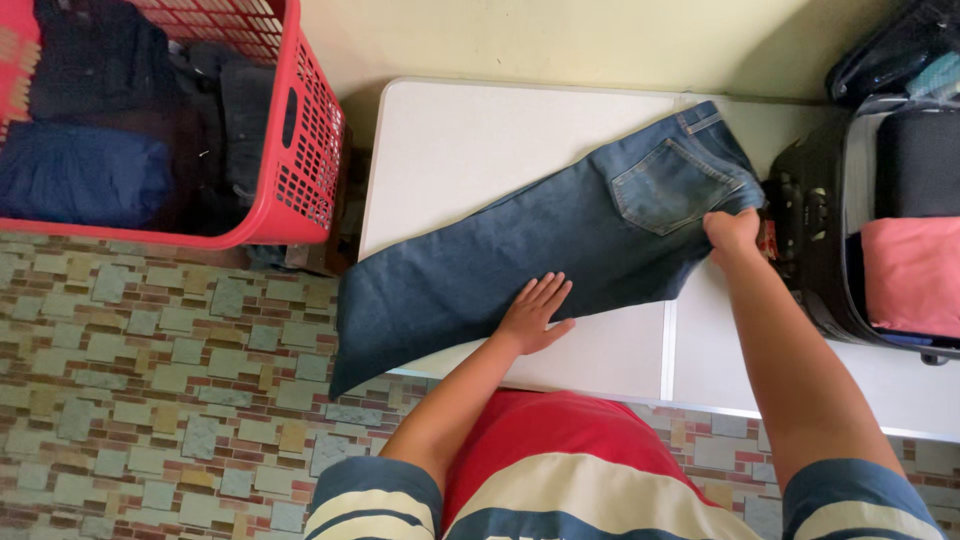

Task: The person folds pairs of jeans on a table, including buttoning and zipping them, and then places the folded items into an open suitcase.

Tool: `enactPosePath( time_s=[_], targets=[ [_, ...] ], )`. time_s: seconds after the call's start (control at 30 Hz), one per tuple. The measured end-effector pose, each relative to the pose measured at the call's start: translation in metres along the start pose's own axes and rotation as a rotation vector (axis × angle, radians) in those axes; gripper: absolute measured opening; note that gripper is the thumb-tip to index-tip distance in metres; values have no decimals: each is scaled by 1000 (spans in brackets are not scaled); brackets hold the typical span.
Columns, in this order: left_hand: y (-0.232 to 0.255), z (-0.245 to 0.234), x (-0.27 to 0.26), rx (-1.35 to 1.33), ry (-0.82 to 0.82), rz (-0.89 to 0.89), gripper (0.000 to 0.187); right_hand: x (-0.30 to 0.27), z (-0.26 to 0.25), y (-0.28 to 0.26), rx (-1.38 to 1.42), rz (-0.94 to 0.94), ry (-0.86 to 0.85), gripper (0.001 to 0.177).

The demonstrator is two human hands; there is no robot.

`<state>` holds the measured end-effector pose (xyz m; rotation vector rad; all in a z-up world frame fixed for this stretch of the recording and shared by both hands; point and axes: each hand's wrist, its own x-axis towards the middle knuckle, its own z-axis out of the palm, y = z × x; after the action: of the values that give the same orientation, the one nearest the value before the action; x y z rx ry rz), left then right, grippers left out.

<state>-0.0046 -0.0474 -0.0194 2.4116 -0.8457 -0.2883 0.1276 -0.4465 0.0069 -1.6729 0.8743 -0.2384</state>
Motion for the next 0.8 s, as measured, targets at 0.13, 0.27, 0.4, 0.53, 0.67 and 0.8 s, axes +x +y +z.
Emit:
enactPosePath(
  time_s=[0.13, 0.27, 0.4, 0.53, 0.67, 0.8],
  targets=[
    [-26, -29, -32, 145, -15, -20, 79, 11, -1, -13, -132, -154, -71, 45],
    [-38, -48, -60, 300, -18, -131, 83, -4, 14, 5, 41, 66, -188, 62],
    [-42, -49, -64, 326, 67, -168, 83, -22, 29, 2, 328, 91, -284, 77],
    [-42, -48, -63, 318, 66, -165, 82, -36, 22, -34, 430, -134, -497, 85],
    [-40, -49, -62, 347, 68, -158, 81, -37, 19, -54, 419, -368, -503, 97],
    [-42, -49, -61, 339, 82, -130, 80, -28, 23, -24, 26, -202, -119, 92]
  ],
)
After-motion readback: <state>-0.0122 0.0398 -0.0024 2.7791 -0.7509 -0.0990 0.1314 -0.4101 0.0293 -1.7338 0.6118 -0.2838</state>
